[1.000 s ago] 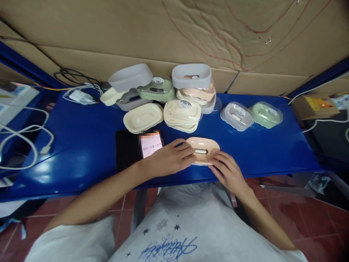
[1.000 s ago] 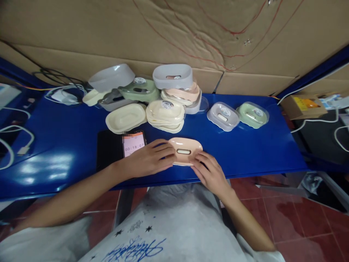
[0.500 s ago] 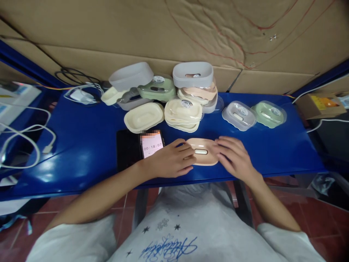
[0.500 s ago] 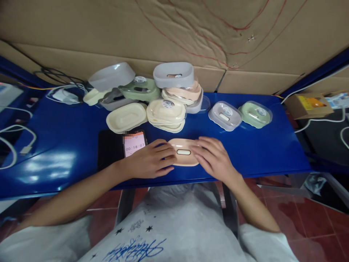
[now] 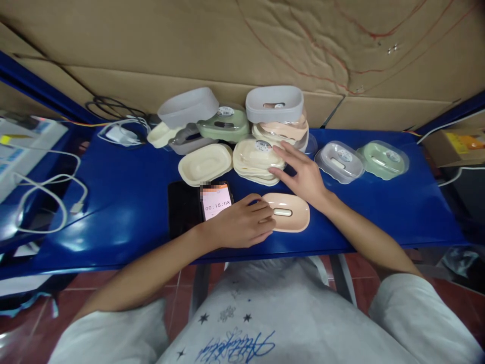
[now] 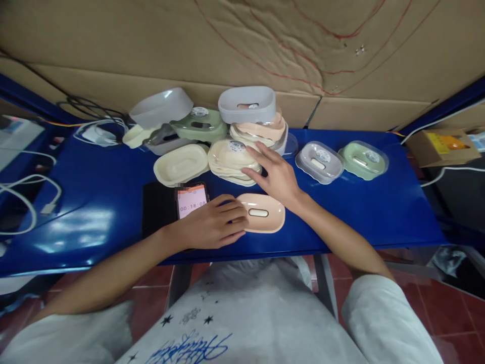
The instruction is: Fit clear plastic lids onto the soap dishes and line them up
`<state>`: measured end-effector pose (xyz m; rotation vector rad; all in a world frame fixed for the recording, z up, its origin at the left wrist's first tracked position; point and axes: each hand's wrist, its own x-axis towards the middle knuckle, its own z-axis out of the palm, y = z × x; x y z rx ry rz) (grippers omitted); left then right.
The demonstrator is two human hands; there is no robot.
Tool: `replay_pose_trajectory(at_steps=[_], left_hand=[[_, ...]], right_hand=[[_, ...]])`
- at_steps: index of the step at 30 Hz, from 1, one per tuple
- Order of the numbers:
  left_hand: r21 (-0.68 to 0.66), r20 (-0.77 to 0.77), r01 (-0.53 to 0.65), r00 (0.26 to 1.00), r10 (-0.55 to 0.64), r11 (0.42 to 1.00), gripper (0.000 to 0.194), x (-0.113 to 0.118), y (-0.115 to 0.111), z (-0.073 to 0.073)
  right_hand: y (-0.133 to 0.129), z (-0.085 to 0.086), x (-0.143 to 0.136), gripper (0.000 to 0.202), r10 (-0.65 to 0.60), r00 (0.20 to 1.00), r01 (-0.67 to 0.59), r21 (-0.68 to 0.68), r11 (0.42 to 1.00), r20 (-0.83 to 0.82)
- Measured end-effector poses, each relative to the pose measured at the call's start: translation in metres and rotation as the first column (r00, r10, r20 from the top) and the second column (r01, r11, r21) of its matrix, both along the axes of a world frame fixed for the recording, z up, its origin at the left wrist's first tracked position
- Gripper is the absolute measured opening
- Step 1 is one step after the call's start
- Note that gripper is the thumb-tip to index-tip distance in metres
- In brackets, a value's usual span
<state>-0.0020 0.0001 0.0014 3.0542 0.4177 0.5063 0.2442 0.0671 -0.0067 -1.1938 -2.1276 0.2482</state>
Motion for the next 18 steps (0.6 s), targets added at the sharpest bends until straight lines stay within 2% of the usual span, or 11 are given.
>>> replay_pose_trajectory(at_steps=[4, 8, 10, 14, 18], left_hand=[[0.011, 0.012, 0.003, 1.0, -0.003, 1.0, 0.009, 0.0, -0.001, 0.0], [0.034, 0.111, -0.024, 0.994, 0.021, 0.999, 0.013, -0.001, -0.003, 0.005], [0.059, 0.166, -0.044, 0.986, 0.034, 0.997, 0.02, -0.003, -0.003, 0.008], [0.101, 0.218, -0.063, 0.975, 0.04, 0.993, 0.027, -0.006, -0.001, 0.01], [0.063, 0.202, -0.028, 0.979, 0.014, 0.998, 0.026, -0.006, 0.004, 0.006]], right_hand=[[-0.006, 0.015, 0.013, 0.053, -0.006, 0.999, 0.009, 0.065, 0.998, -0.045], [-0.047, 0.026, 0.041, 0.059, -0.049, 0.997, 0.058, 0.154, 0.986, -0.059], [-0.078, 0.022, 0.054, 0.064, -0.069, 0.995, 0.079, 0.149, 0.986, -0.067], [-0.133, 0.0, 0.064, 0.075, -0.067, 0.996, 0.071, 0.066, 0.995, -0.063], [-0.151, -0.016, 0.056, 0.08, 0.02, 0.999, -0.018, 0.048, 0.999, -0.042]])
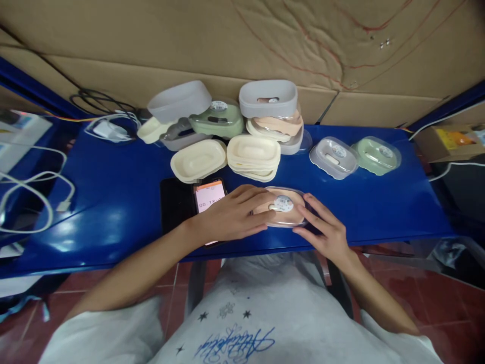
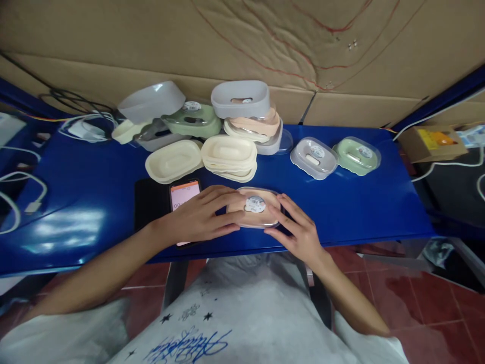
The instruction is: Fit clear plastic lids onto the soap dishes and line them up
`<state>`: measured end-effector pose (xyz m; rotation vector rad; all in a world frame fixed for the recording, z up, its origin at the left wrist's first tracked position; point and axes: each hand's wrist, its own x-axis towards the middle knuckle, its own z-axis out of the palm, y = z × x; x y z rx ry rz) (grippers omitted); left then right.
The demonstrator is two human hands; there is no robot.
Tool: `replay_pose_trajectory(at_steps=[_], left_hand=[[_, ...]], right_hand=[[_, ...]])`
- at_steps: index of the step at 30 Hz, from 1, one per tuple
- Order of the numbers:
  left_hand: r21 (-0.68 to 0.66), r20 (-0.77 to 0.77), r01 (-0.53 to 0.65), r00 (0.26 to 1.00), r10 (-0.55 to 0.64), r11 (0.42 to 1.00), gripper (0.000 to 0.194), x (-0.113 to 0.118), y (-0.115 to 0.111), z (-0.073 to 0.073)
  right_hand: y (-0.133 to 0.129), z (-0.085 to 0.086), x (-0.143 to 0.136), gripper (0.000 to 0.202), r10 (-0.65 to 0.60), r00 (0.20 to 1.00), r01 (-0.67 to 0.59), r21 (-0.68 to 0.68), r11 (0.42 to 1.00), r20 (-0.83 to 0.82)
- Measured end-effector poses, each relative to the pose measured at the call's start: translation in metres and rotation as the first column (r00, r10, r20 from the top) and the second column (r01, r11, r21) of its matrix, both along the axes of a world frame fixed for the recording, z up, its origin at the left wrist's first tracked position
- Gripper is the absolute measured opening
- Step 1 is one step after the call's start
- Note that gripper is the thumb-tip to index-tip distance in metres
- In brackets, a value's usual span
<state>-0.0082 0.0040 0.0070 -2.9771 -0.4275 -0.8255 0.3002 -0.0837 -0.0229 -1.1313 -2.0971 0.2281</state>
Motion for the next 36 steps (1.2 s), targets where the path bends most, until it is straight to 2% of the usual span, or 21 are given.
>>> replay_pose_trajectory(at_steps=[4, 10, 18, 25, 30, 32, 34, 36], left_hand=[[-0.043, -0.021, 0.03, 0.999, -0.031, 0.999, 0.027, 0.0, 0.004, -0.004], [-0.009, -0.061, 0.021, 0.998, -0.021, 1.0, 0.015, -0.001, 0.003, -0.004], [-0.017, -0.049, 0.007, 0.999, -0.008, 1.0, 0.019, 0.001, 0.001, -0.004], [-0.014, -0.052, -0.026, 0.998, 0.025, 1.0, 0.013, 0.007, -0.004, -0.007], [-0.074, -0.034, -0.001, 0.999, -0.002, 0.997, 0.026, -0.002, 0.002, 0.002], [-0.103, 0.033, -0.072, 0.997, 0.076, 0.992, 0.026, -0.012, 0.009, 0.009], [-0.105, 0.072, -0.222, 0.97, 0.23, 0.969, 0.017, -0.025, 0.019, 0.015], [-0.079, 0.071, -0.382, 0.919, 0.387, 0.921, 0.014, -0.037, 0.031, 0.018]], right_hand=[[0.005, -0.004, -0.008, 0.083, 0.024, 1.0, -0.024, -0.011, 1.0, 0.015], [0.002, -0.008, -0.007, 0.088, 0.016, 0.998, -0.014, -0.019, 1.0, 0.066], [-0.001, -0.008, -0.006, 0.09, 0.018, 0.997, -0.015, -0.033, 0.999, 0.072], [0.0, -0.008, -0.002, 0.091, 0.04, 0.997, -0.033, -0.093, 0.995, 0.071], [-0.002, -0.009, 0.007, 0.088, 0.022, 0.991, -0.014, -0.063, 0.998, 0.132], [0.0, -0.008, 0.019, 0.085, -0.041, 0.987, 0.044, -0.015, 0.999, 0.155], [0.005, -0.007, 0.034, 0.082, -0.126, 0.977, 0.122, 0.033, 0.992, 0.173], [0.013, -0.003, 0.049, 0.077, -0.204, 0.958, 0.193, 0.076, 0.978, 0.201]])
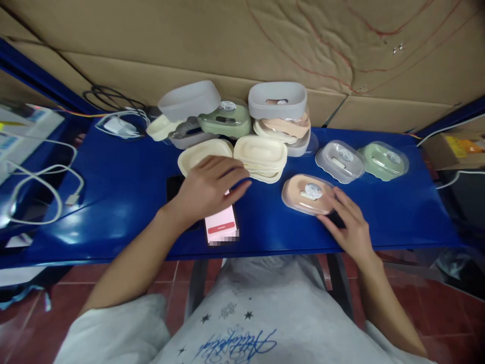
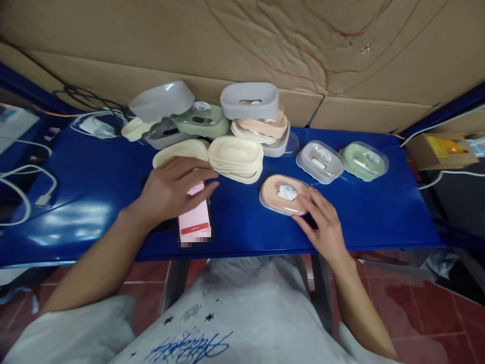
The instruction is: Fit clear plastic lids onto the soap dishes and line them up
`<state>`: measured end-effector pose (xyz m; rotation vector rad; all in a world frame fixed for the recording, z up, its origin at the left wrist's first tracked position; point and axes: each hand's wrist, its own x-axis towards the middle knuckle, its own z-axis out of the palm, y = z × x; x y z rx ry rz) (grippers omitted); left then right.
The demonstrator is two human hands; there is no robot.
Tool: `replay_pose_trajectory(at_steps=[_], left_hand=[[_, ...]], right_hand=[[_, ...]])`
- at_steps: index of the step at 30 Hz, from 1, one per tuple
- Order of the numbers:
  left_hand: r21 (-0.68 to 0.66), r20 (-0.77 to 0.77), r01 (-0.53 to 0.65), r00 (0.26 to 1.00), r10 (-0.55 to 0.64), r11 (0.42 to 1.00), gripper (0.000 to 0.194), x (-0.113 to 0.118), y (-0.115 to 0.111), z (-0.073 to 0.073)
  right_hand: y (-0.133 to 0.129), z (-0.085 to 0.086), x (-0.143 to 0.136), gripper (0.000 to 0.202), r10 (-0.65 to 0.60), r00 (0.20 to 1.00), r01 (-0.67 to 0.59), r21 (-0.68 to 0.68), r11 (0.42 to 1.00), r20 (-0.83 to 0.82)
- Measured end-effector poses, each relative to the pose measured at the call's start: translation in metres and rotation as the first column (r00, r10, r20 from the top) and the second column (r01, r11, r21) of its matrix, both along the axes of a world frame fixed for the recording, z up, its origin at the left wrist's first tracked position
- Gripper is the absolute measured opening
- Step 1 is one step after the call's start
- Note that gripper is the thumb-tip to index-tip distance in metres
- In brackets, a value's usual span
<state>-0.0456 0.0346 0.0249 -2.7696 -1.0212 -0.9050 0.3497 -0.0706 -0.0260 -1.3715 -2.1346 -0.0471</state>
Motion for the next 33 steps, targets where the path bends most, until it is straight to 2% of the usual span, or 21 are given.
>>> replay_pose_trajectory(at_steps=[3, 6, 9, 13, 15, 18, 21, 23, 26, 29, 32, 33], left_hand=[[0.043, -0.051, -0.164, 0.985, 0.166, 0.986, 0.019, -0.014, 0.015, -0.002], [0.067, -0.07, -0.242, 0.967, 0.247, 0.968, 0.022, -0.021, 0.025, -0.006], [0.022, -0.055, -0.233, 0.971, 0.234, 0.972, 0.029, -0.019, 0.029, -0.011], [-0.073, -0.074, -0.137, 0.988, 0.132, 0.988, 0.042, -0.01, 0.029, -0.02], [-0.09, -0.072, -0.099, 0.993, 0.093, 0.991, 0.042, -0.007, 0.029, -0.024], [-0.059, -0.034, -0.082, 0.996, 0.081, 0.995, 0.031, -0.005, 0.03, -0.028], [-0.019, 0.002, -0.068, 0.998, 0.068, 0.997, 0.018, -0.005, 0.03, -0.029], [-0.011, 0.018, -0.037, 0.999, 0.037, 0.999, 0.013, -0.003, 0.028, -0.027], [0.01, 0.049, 0.006, 0.999, -0.007, 1.0, 0.011, 0.003, 0.017, -0.019], [0.004, 0.018, 0.11, 0.994, -0.11, 0.994, 0.011, 0.014, -0.003, -0.008], [-0.054, -0.079, 0.313, 0.945, -0.316, 0.948, 0.011, 0.026, -0.029, 0.0], [-0.065, -0.112, 0.348, 0.929, -0.353, 0.935, 0.012, 0.03, -0.036, 0.0]], right_hand=[[0.015, 0.013, 0.009, 0.07, -0.064, 0.995, 0.061, 0.041, 0.997, 0.081], [0.033, 0.035, -0.003, 0.064, 0.015, 0.995, -0.021, 0.054, 0.998, 0.098], [0.062, 0.064, -0.024, 0.053, 0.16, 0.984, -0.165, 0.057, 0.985, 0.08], [0.128, 0.093, -0.048, 0.046, 0.209, 0.972, -0.215, 0.045, 0.976, 0.107], [0.165, 0.099, -0.058, 0.048, 0.215, 0.968, -0.223, 0.053, 0.973, 0.13], [0.214, 0.098, -0.071, 0.048, 0.233, 0.956, -0.245, 0.045, 0.969, 0.175], [0.237, 0.095, -0.082, 0.037, 0.262, 0.95, -0.271, 0.03, 0.962, 0.169], [0.234, 0.097, -0.086, 0.035, 0.247, 0.96, -0.258, 0.066, 0.964, 0.133], [0.2, 0.101, -0.081, 0.038, 0.176, 0.983, -0.182, 0.147, 0.972, 0.053], [0.142, 0.096, -0.07, 0.034, 0.09, 0.994, -0.078, 0.168, 0.983, -0.061], [0.078, 0.076, -0.059, 0.034, 0.07, 0.985, -0.043, 0.171, 0.984, -0.156], [0.058, 0.067, -0.056, 0.034, 0.057, 0.98, -0.023, 0.173, 0.985, -0.193]])
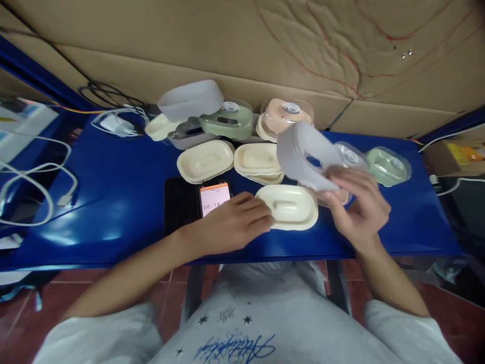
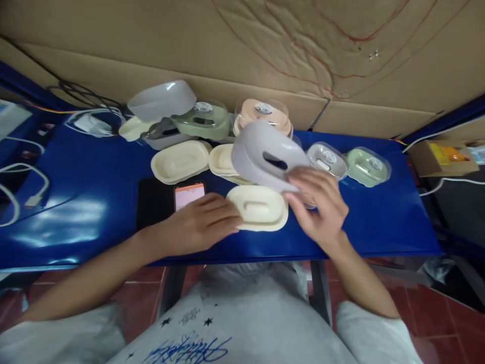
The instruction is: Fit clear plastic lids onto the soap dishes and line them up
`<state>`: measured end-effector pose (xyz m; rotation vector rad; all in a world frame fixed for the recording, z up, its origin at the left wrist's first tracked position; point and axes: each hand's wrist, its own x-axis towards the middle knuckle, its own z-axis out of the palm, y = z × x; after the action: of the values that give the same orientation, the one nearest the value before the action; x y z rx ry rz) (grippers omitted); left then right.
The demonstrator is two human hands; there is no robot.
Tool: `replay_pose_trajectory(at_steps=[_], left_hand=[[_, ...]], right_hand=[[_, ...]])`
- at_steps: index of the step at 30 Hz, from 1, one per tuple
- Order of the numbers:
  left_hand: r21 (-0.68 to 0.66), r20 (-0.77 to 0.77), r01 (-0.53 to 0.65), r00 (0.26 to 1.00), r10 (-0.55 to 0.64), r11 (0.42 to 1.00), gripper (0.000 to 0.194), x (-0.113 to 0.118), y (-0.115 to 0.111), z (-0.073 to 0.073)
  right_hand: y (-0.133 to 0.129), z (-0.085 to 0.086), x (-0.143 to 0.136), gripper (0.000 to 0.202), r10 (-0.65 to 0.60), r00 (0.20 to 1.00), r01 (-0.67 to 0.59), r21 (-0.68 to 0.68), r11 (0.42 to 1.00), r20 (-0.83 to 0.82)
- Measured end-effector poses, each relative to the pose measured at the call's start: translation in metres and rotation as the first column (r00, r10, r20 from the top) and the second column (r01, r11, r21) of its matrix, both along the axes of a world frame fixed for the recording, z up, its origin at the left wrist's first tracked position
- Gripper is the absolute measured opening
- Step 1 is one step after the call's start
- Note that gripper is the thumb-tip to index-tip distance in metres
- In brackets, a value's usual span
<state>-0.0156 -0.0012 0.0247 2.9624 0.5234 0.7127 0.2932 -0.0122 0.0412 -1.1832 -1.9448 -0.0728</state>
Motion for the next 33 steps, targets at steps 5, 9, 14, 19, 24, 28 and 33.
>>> replay_pose_trajectory(at_steps=[5, 9, 14, 19, 24, 28, 33], left_hand=[[0.057, -0.179, 0.068, 0.982, -0.056, 0.996, 0.014, 0.011, -0.012, -0.015], [0.065, -0.23, 0.057, 0.972, -0.04, 0.996, 0.011, 0.013, -0.007, -0.029], [0.121, -0.197, 0.082, 0.979, -0.056, 0.989, 0.01, 0.009, -0.007, -0.02], [0.193, -0.042, 0.017, 0.999, -0.009, 0.981, 0.013, 0.003, -0.005, -0.003], [0.104, -0.185, 0.049, 0.982, -0.029, 0.993, 0.009, 0.005, 0.0, -0.009], [0.074, -0.229, 0.051, 0.973, -0.033, 0.996, 0.007, 0.008, 0.0, -0.016], [0.056, -0.234, 0.033, 0.972, -0.019, 0.998, 0.005, 0.008, 0.0, -0.018]], right_hand=[[-0.069, -0.045, 0.0, 0.042, -0.043, 0.967, 0.024, -0.078, 0.997, -0.249], [-0.084, -0.065, -0.001, 0.039, -0.044, 0.959, -0.013, -0.201, 0.98, -0.279], [-0.07, -0.065, 0.001, 0.035, -0.024, 0.98, -0.024, -0.239, 0.971, -0.198], [-0.069, -0.062, -0.007, 0.037, 0.095, 0.995, -0.095, -0.211, 0.973, -0.009], [-0.082, -0.069, -0.014, 0.039, 0.185, 0.977, -0.155, -0.24, 0.958, 0.109], [-0.084, -0.073, -0.013, 0.043, 0.199, 0.97, -0.162, -0.24, 0.957, 0.139], [-0.081, -0.071, -0.015, 0.037, 0.208, 0.961, -0.167, -0.213, 0.963, 0.185]])
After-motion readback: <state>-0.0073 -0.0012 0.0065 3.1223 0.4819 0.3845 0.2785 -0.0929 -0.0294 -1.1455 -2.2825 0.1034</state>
